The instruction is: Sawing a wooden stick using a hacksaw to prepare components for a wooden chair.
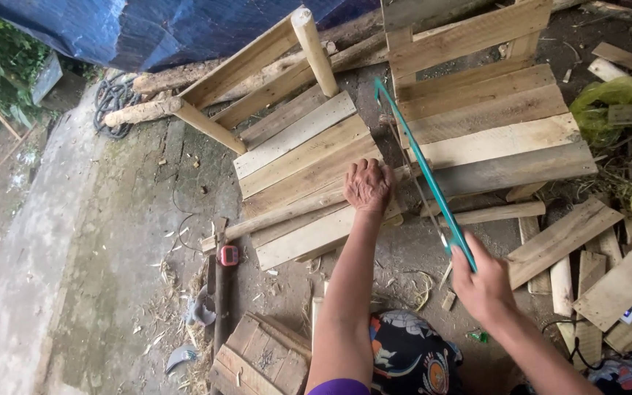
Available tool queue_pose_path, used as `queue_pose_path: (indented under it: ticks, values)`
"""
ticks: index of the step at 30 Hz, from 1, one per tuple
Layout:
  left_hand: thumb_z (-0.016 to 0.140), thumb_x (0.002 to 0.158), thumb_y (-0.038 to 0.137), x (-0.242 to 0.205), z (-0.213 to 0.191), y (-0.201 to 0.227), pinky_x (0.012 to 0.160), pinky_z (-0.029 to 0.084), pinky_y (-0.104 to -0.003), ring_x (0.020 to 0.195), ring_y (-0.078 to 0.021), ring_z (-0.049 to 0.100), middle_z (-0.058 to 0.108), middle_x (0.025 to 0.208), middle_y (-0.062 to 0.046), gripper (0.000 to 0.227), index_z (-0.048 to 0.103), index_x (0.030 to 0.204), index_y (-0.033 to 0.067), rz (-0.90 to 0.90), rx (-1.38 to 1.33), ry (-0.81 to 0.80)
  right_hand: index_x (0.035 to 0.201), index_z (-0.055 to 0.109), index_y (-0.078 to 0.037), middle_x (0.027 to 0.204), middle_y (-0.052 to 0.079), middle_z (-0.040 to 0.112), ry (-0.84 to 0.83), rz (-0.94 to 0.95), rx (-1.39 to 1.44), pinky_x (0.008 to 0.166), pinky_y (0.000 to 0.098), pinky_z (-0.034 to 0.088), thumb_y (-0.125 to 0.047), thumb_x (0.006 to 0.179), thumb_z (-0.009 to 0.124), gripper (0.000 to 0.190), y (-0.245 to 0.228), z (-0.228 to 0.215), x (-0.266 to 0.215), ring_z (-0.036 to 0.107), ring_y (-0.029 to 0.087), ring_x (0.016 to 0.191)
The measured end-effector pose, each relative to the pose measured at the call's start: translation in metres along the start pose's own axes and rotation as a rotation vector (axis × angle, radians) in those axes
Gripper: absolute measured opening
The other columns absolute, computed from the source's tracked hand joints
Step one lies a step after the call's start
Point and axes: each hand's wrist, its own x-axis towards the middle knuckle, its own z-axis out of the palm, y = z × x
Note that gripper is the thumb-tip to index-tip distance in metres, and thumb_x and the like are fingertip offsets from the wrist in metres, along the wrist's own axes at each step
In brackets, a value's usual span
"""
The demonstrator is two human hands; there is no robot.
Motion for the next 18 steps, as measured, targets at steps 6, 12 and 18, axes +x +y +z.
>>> queue_pose_path:
  ticks: [6, 12, 18]
  values:
    - [0.046, 0.087, 0.043, 0.008, 0.006, 0.000, 0.086, 0.050, -0.041, 0.096, -0.0299, 0.064, 0.065, 0.085, -0.010, 0.037, 0.065, 0.080, 0.0122, -0.112, -0.011, 0.060, 0.118, 0.062, 0.009, 0.055, 0.019, 0.059, 0.139, -0.031, 0.077, 0.030, 0.0279, 0.042, -0.005, 0.104, 0.052, 0.022, -0.008, 0.024, 0.042, 0.049, 0.019, 0.032]
    - [0.044, 0.096, 0.040, 0.012, -0.002, 0.003, 0.077, 0.047, -0.041, 0.084, -0.0261, 0.061, 0.070, 0.089, -0.011, 0.043, 0.073, 0.093, 0.0079, -0.138, 0.011, -0.089, 0.103, 0.059, 0.003, 0.050, 0.003, 0.054, 0.087, -0.039, -0.030, 0.014, 0.0267, 0.032, -0.009, 0.102, 0.051, 0.015, -0.006, 0.010, -0.025, 0.044, 0.012, 0.025]
    - [0.053, 0.089, 0.031, 0.003, -0.004, 0.008, 0.082, 0.048, -0.043, 0.088, -0.0338, 0.063, 0.071, 0.090, -0.015, 0.035, 0.075, 0.085, 0.0046, -0.117, -0.036, 0.092, 0.132, 0.064, -0.006, 0.084, 0.007, 0.077, 0.199, 0.130, -0.151, 0.051, 0.0319, 0.052, -0.007, 0.085, 0.065, 0.047, 0.007, -0.023, -0.132, 0.066, 0.018, 0.051]
